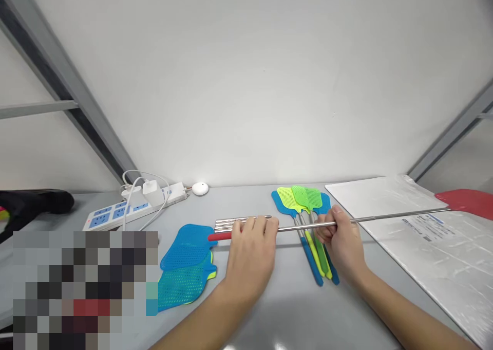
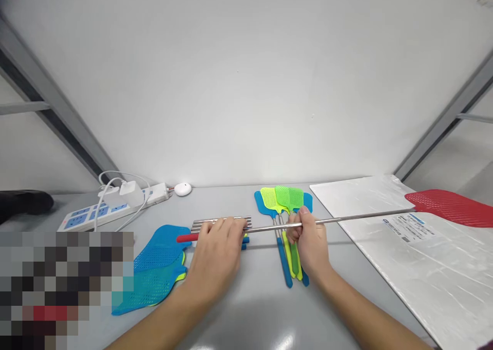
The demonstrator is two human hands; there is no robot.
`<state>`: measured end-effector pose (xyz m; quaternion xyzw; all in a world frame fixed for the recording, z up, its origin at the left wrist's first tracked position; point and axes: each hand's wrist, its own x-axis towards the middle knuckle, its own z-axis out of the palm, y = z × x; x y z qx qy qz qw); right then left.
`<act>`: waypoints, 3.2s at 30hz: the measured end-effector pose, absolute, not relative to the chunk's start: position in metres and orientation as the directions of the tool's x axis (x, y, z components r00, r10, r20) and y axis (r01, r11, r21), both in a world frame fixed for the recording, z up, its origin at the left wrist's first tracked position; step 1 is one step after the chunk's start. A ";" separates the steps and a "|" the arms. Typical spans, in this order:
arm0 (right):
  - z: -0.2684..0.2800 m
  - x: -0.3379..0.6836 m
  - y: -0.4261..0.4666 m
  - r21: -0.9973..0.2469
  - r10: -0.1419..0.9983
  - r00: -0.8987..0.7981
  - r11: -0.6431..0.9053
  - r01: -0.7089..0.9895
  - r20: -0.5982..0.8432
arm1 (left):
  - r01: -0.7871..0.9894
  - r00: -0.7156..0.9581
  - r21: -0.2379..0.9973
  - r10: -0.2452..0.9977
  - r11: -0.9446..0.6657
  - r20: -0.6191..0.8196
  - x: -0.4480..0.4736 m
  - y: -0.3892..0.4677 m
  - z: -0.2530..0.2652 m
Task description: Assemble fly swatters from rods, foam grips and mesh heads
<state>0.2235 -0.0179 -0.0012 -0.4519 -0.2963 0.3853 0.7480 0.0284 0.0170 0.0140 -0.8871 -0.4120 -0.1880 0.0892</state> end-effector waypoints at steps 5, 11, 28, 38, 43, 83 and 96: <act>0.001 0.223 -0.020 -0.931 0.887 0.450 0.243 -0.271 0.100 | 0.733 0.611 0.014 0.668 -0.680 0.424 0.029 0.021 0.019; 0.009 0.239 -0.014 -0.909 0.857 0.500 0.297 -0.292 0.120 | 0.745 0.593 -0.014 0.652 -0.667 0.473 0.004 0.050 0.032; 0.011 0.290 0.003 -0.826 0.685 0.710 0.489 -0.280 0.165 | 0.929 0.194 0.120 0.736 -0.351 0.649 -0.043 0.086 0.053; -0.008 0.227 -0.018 -0.895 0.881 0.398 0.371 -0.247 0.255 | 0.904 0.348 0.087 0.838 -0.419 0.422 -0.009 0.060 0.042; -0.010 0.230 -0.020 -0.902 0.898 0.345 0.363 -0.234 0.272 | 0.884 0.430 0.075 0.865 -0.462 0.259 0.000 0.047 0.038; 0.005 0.262 -0.004 -0.867 0.786 0.606 0.380 -0.322 0.120 | 0.845 0.526 0.046 0.844 -0.533 0.108 0.016 0.020 0.025; 0.014 0.262 -0.003 -0.911 0.844 0.532 0.271 -0.311 0.069 | 0.623 0.581 0.775 0.723 -0.101 -0.373 0.011 0.018 0.023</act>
